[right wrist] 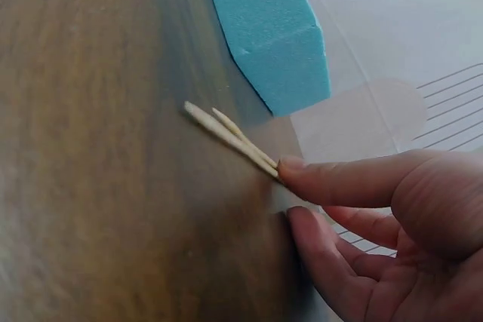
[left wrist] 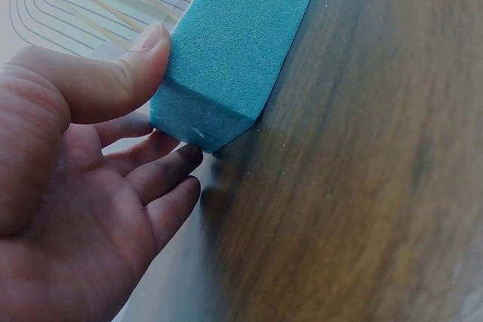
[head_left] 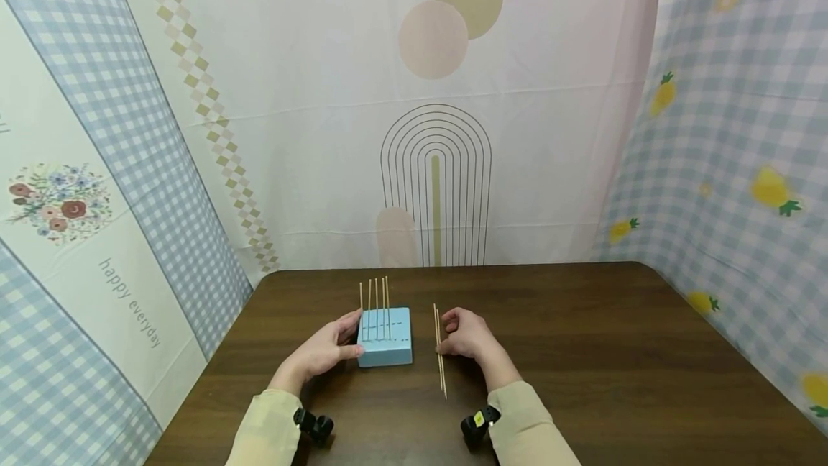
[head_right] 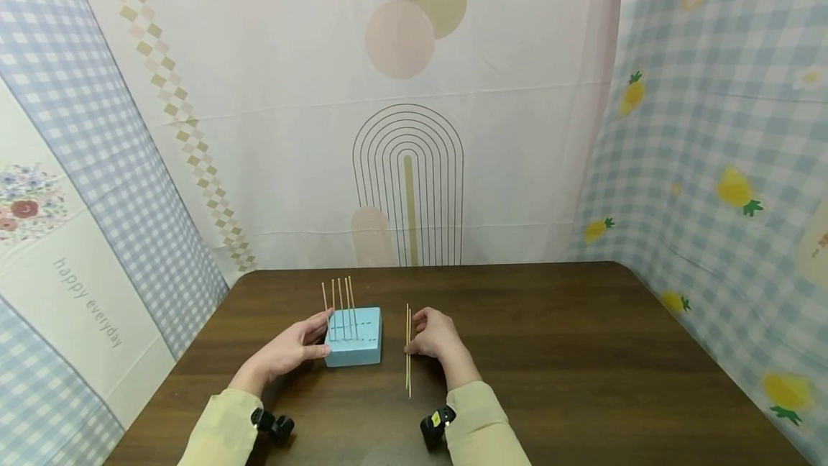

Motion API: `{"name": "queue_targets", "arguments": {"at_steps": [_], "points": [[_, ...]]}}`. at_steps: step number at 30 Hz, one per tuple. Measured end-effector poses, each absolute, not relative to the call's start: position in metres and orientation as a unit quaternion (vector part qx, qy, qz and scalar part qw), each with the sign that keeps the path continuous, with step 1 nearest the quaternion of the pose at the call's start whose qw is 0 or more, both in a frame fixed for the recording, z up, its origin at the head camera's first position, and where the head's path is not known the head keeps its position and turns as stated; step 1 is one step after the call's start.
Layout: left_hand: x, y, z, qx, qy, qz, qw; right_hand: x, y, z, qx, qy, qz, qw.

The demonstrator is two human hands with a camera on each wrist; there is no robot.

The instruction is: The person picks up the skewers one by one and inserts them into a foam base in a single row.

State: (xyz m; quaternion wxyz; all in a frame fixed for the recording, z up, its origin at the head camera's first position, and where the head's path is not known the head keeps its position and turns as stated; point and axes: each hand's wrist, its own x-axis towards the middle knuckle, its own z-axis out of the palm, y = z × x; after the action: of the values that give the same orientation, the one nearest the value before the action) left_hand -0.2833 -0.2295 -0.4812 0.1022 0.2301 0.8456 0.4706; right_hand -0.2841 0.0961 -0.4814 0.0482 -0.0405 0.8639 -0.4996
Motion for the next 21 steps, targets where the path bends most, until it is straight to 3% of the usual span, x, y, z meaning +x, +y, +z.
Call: {"name": "queue_targets", "arguments": {"at_steps": [21], "points": [[-0.2846,-0.2281,-0.4818,0.230,0.845,0.472,0.103,-0.2862,0.1021,-0.4808,-0.008,0.864,-0.502,0.035]]}}
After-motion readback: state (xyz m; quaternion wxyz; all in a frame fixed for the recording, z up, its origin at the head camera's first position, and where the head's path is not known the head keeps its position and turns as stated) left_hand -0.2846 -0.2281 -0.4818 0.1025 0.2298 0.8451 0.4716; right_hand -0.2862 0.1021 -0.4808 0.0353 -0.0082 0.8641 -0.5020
